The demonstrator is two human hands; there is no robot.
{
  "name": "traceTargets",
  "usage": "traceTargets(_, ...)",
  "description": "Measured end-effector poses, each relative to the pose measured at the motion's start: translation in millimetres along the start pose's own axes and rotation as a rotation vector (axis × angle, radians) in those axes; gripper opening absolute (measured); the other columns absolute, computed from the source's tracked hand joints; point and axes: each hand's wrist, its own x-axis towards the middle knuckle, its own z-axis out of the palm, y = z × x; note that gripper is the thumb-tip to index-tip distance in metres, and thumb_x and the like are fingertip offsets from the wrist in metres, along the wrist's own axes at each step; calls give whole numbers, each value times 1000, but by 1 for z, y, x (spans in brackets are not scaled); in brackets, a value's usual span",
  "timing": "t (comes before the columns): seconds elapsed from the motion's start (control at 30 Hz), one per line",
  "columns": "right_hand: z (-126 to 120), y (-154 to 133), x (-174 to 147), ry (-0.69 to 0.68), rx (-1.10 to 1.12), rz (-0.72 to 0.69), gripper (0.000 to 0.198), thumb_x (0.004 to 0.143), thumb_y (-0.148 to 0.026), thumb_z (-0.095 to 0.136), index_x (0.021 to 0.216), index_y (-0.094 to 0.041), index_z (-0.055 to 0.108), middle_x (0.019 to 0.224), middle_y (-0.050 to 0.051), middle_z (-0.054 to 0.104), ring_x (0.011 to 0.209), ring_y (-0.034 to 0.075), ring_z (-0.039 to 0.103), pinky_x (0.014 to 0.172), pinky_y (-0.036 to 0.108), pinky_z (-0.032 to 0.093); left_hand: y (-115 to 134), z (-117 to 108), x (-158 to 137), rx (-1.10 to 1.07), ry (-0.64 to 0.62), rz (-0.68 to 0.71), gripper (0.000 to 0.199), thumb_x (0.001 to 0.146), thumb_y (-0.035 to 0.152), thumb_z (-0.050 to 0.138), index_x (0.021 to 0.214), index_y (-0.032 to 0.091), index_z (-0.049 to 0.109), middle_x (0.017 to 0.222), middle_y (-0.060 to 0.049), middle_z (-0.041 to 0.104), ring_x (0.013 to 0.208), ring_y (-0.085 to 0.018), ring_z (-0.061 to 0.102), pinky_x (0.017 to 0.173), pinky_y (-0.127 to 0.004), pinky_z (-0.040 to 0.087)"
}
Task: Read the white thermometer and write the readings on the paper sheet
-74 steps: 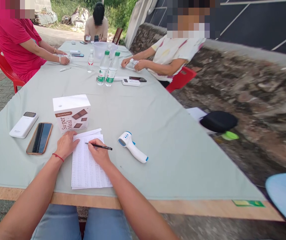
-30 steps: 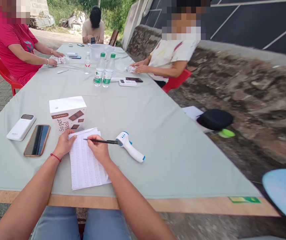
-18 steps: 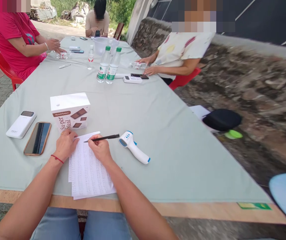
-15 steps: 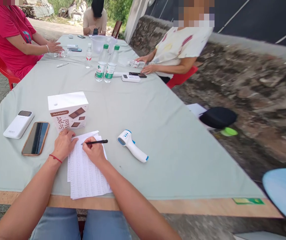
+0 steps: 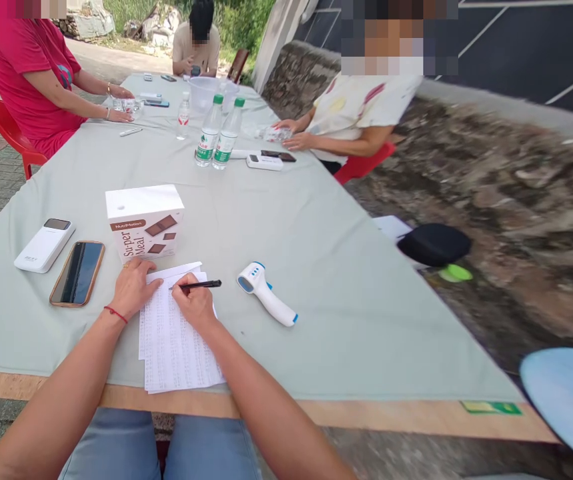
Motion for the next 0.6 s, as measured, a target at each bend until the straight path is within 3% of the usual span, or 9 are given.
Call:
traceTargets(0.13,-1,0,0,-5,1,5,14,69,-37,51,64,-25,51,58,-3,53,60,16,49,60,29,40,0,1,0,-79,77,-4,16,77,20,69,91,18,63,100,-9,63,99,-28,59,88,-41,49)
traceTargets(0.27,-3,-1,0,-21,15,19,14,68,-37,53,62,-24,51,57,-3,53,59,16,49,59,29,40,1,-4,0,-289,362,-12,6,81,21,60,80,21,54,83,-3,57,84,-21,57,80,-35,48)
traceTargets(0.33,-3,-2,-1,-19,32,35,15,68,-38,54,63,-24,52,58,-3,53,58,16,48,58,28,39,-1,-7,2,-389,517,-31,8,82,22,58,82,22,50,84,-2,54,83,-19,54,81,-34,47)
traceTargets(0.47,-3,-3,0,20,31,50,15,69,-38,52,64,-24,51,57,-4,52,56,15,47,56,28,39,-12,-7,10,-476,724,-161,29,76,27,67,96,22,46,99,-4,49,94,-19,50,88,-37,45)
traceTargets(0.6,-3,-4,1,-10,-6,32,13,68,-36,51,62,-25,48,57,-4,52,58,16,48,58,29,39,-24,-3,23,-595,701,-239,64,68,32,78,120,22,40,122,-10,43,118,-24,45,101,-41,41)
